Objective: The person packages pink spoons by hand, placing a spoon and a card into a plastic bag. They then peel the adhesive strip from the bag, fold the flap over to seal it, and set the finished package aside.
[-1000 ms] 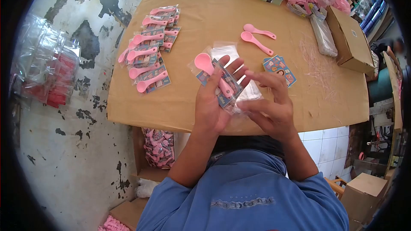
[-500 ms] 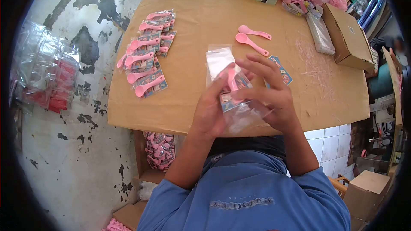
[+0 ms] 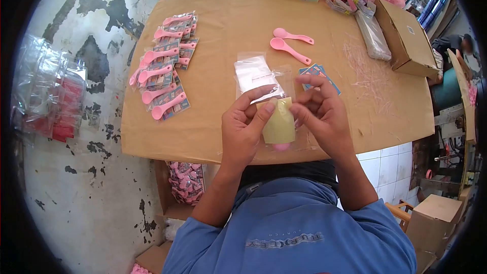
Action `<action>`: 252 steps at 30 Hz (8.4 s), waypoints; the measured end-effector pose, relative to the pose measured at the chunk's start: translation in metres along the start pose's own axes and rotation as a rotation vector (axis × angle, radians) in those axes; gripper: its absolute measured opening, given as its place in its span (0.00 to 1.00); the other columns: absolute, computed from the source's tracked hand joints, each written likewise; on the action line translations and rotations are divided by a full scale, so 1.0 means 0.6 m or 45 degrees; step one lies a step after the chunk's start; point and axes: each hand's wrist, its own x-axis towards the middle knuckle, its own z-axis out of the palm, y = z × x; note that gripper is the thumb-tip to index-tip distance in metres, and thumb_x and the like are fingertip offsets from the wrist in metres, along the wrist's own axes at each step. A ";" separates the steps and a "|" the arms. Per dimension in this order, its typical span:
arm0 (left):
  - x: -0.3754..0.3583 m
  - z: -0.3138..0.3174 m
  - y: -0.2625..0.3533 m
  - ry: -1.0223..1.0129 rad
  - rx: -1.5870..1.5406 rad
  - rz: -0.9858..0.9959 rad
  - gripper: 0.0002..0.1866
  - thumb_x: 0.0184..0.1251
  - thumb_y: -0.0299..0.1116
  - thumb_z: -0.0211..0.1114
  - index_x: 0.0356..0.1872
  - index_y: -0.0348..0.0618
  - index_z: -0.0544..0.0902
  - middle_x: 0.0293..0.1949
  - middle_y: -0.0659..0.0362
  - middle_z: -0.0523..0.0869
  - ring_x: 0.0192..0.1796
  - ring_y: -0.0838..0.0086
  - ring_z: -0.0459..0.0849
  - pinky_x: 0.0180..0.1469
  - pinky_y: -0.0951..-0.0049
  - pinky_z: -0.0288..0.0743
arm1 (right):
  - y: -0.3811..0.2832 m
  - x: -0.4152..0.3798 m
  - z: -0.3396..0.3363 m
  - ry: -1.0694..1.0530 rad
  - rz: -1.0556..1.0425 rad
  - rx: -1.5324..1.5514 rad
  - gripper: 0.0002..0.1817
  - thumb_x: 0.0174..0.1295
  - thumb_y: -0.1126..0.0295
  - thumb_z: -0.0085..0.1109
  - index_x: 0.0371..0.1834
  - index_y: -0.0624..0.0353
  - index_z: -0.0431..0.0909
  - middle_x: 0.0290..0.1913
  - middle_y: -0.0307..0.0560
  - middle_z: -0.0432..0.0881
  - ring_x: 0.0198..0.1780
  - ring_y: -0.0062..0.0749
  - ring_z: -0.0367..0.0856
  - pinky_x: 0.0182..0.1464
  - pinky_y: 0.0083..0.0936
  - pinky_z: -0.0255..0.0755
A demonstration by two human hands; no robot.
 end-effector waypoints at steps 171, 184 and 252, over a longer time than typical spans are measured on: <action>0.009 0.019 -0.017 0.174 -0.310 0.304 0.29 0.84 0.25 0.56 0.82 0.37 0.64 0.78 0.38 0.71 0.79 0.54 0.73 0.79 0.54 0.69 | 0.046 0.009 0.046 0.048 0.044 0.162 0.11 0.75 0.68 0.70 0.51 0.65 0.84 0.36 0.37 0.87 0.35 0.12 0.82 0.35 0.15 0.75; 0.017 0.028 -0.024 0.064 -0.776 0.299 0.31 0.86 0.32 0.56 0.84 0.51 0.57 0.54 0.50 0.86 0.53 0.66 0.89 0.65 0.53 0.85 | 0.095 0.000 0.047 -0.001 -0.077 0.027 0.13 0.72 0.64 0.74 0.44 0.59 0.79 0.34 0.33 0.77 0.35 0.14 0.73 0.35 0.19 0.69; 0.029 -0.025 0.004 0.093 -0.868 0.106 0.24 0.89 0.43 0.54 0.75 0.41 0.68 0.64 0.49 0.82 0.66 0.62 0.83 0.75 0.53 0.76 | 0.033 0.009 0.040 -0.096 -0.271 -0.469 0.17 0.66 0.73 0.75 0.56 0.57 0.82 0.45 0.39 0.80 0.41 0.22 0.78 0.44 0.22 0.73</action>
